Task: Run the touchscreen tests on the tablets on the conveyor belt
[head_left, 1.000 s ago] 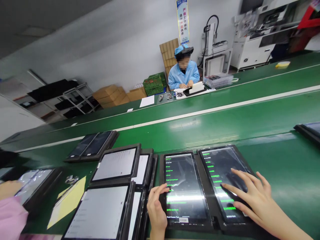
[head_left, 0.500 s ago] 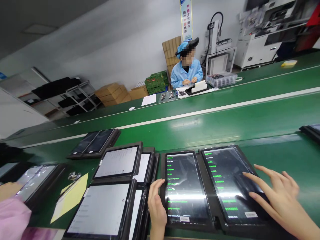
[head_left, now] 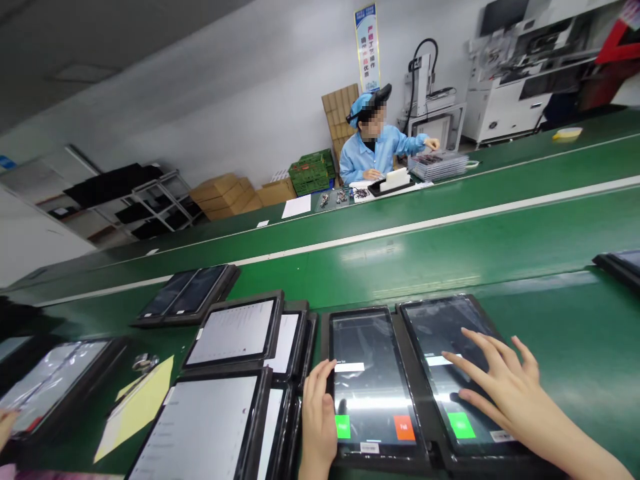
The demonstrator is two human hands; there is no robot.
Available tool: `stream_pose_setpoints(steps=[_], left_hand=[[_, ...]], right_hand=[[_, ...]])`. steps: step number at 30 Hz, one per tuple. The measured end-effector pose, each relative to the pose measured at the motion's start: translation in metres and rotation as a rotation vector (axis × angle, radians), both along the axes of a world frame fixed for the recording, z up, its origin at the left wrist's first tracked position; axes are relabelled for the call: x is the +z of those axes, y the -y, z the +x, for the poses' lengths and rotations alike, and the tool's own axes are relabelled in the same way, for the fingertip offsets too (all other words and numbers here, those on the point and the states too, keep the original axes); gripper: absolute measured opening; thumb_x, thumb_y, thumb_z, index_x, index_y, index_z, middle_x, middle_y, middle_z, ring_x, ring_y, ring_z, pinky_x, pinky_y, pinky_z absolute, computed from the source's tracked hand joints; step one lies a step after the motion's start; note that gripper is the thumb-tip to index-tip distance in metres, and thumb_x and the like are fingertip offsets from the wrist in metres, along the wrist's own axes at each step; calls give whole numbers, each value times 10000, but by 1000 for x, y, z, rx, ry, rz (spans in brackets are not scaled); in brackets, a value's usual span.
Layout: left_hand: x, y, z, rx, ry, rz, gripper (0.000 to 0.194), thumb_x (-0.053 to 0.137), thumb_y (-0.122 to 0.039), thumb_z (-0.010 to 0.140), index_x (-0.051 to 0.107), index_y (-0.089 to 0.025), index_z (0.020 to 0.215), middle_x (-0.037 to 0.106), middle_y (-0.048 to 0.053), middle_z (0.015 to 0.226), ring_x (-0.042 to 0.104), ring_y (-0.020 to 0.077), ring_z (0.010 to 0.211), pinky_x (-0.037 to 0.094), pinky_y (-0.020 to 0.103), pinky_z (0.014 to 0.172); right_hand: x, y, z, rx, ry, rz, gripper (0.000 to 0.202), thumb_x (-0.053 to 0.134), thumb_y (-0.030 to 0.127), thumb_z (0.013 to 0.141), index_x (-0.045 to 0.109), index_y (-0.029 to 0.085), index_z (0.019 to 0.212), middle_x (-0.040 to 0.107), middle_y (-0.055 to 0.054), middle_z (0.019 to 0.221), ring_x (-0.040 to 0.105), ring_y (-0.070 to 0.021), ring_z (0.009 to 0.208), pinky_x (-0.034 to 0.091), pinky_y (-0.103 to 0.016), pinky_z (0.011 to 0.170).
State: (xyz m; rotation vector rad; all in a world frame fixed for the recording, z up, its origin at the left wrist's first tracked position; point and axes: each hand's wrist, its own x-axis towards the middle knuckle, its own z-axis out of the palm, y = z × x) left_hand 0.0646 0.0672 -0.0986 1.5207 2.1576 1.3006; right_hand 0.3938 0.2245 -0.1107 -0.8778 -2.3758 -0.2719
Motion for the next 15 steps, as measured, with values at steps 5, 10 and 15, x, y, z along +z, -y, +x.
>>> stream_pose_setpoints(steps=[5, 10, 15], left_hand=[[3, -2, 2, -8, 0, -64, 780, 210, -771, 970, 730, -247, 1221, 646, 143, 1322, 598, 335, 1257, 500, 563, 1059], [-1, 1, 0, 22, 70, -45, 782, 228, -744, 982, 603, -184, 1379, 628, 169, 1344, 628, 308, 1166, 507, 546, 1043], [19, -14, -12, -14, 119, -161, 606, 283, -583, 1021, 605, -191, 1354, 620, 145, 1364, 630, 280, 1174, 491, 500, 1089]], right_hand=[[-6, 0, 3, -12, 10, -14, 434, 354, 510, 1052, 692, 344, 1268, 486, -173, 1437, 522, -366, 1210, 272, -715, 1067], [-6, 2, 10, -35, 15, -62, 471, 320, 555, 1048, 674, 361, 1291, 490, -142, 1446, 519, -371, 1226, 250, -715, 1090], [-15, -21, 52, -94, -47, -102, 556, 328, 619, 1010, 488, 388, 1489, 559, -118, 1370, 580, -375, 1152, 301, -660, 1089]])
